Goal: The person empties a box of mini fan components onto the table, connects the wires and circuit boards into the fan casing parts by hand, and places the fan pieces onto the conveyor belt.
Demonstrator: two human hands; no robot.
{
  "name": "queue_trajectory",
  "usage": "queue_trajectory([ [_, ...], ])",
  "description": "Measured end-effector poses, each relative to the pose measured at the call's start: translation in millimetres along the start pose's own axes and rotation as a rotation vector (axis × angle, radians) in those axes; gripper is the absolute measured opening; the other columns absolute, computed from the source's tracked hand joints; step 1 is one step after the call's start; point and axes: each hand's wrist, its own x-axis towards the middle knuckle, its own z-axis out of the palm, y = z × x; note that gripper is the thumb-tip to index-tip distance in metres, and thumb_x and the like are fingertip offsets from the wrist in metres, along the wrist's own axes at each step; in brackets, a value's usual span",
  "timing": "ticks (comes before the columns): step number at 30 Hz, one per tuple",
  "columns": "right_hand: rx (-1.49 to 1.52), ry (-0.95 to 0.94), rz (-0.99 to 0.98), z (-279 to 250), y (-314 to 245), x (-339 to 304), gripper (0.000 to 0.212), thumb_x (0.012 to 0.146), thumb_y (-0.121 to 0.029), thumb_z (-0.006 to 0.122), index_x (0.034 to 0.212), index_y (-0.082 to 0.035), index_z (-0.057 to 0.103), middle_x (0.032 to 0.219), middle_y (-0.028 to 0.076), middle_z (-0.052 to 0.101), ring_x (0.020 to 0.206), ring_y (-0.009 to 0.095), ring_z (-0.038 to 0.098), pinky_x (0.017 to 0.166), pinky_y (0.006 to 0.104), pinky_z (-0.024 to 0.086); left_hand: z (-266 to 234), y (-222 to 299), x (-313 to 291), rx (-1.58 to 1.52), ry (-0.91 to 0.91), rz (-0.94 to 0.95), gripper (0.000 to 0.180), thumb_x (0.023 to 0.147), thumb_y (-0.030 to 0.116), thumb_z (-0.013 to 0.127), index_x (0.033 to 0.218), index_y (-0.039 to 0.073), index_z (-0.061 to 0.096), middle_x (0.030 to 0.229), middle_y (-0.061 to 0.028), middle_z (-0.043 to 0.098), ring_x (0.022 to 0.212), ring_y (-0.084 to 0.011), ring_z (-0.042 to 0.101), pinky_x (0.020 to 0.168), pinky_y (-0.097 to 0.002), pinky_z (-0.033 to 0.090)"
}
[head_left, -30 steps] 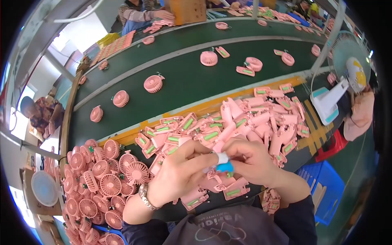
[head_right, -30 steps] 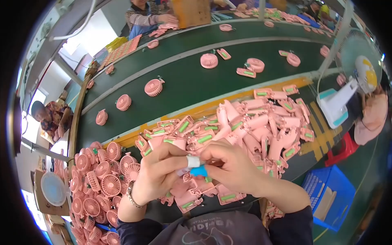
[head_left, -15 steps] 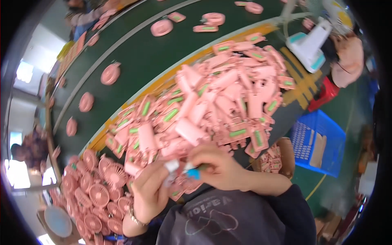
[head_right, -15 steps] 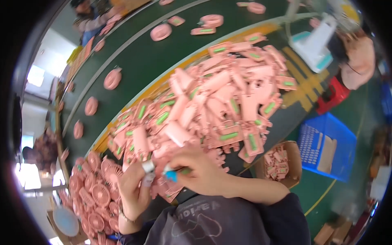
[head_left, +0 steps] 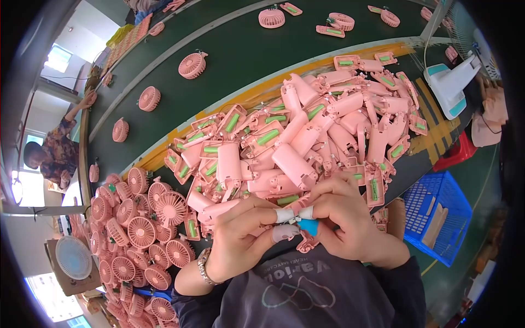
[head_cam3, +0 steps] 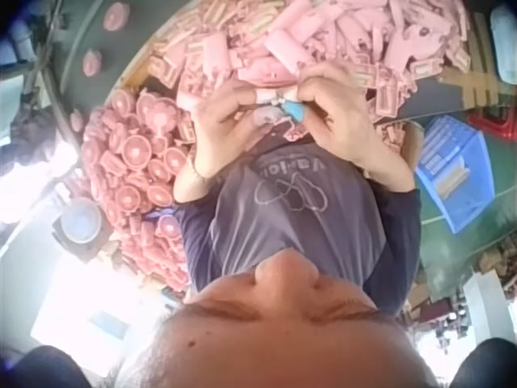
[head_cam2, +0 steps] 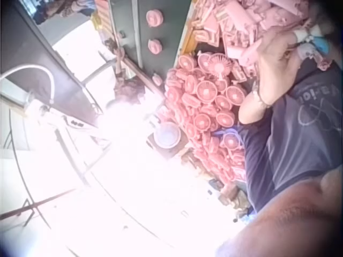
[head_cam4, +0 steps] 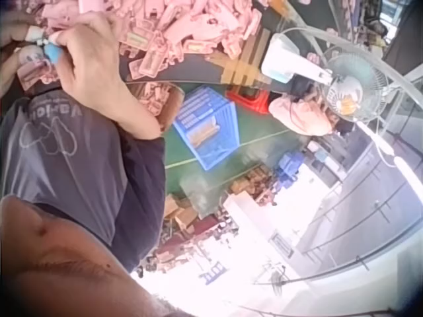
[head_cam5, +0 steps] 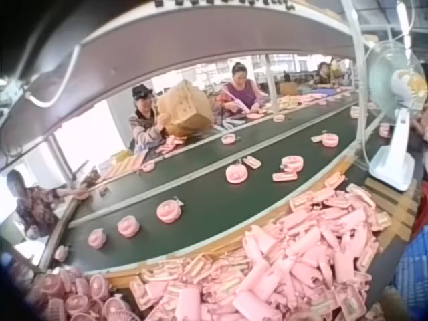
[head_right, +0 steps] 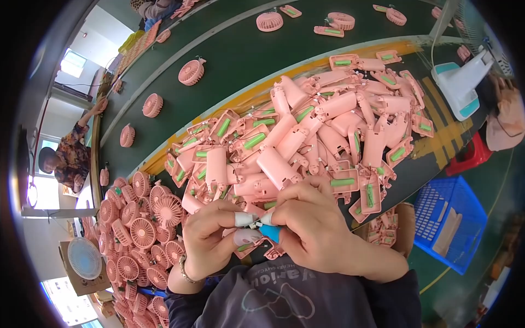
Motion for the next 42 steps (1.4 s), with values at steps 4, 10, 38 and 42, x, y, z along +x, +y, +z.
queue_trajectory([
  [4,-0.048,-0.054,-0.012,-8,1,3,0.025,0.062,0.004,0.069,0.083,-0.006,0.06,0.078,0.003,0.058,0.085,0.02,0.057,0.081,0.0414,0.037,-2,2,0,0.095,-0.015,0.087,0.026,0.077,0.003,0.073,0.103,0.003,0.068,0.097,-0.0113,0.063,0.077,-0.0207,0.064,0.064,-0.0286,0.052],
  [10,-0.151,-0.165,-0.113,-19,-8,16,0.028,0.06,0.002,0.072,0.083,-0.006,0.059,0.076,0.004,0.057,0.084,0.02,0.057,0.081,0.042,0.037,-9,7,0,0.291,-0.033,0.279,0.028,0.074,-0.002,0.071,0.101,0.001,0.064,0.097,-0.0127,0.063,0.078,-0.0254,0.065,0.064,-0.0323,0.054],
  [38,0.26,-0.077,-0.12,-8,21,14,0.027,0.071,-0.001,0.071,0.096,-0.006,0.061,0.098,0.008,0.059,0.094,0.025,0.058,0.082,0.0359,0.044,-53,17,38,0.471,-0.206,0.314,0.018,0.07,0.002,0.065,0.087,0.0,0.063,0.085,-0.0138,0.065,0.073,-0.0266,0.064,0.065,-0.0335,0.053],
  [42,0.064,0.521,0.479,-57,51,-37,0.03,0.077,-0.001,0.066,0.105,-0.003,0.057,0.098,0.013,0.055,0.096,0.028,0.055,0.083,0.0407,0.043,-84,-2,101,0.279,0.199,0.14,0.009,0.09,0.003,0.058,0.097,-0.001,0.061,0.091,-0.004,0.062,0.081,-0.009,0.059,0.072,-0.0236,0.048],
])
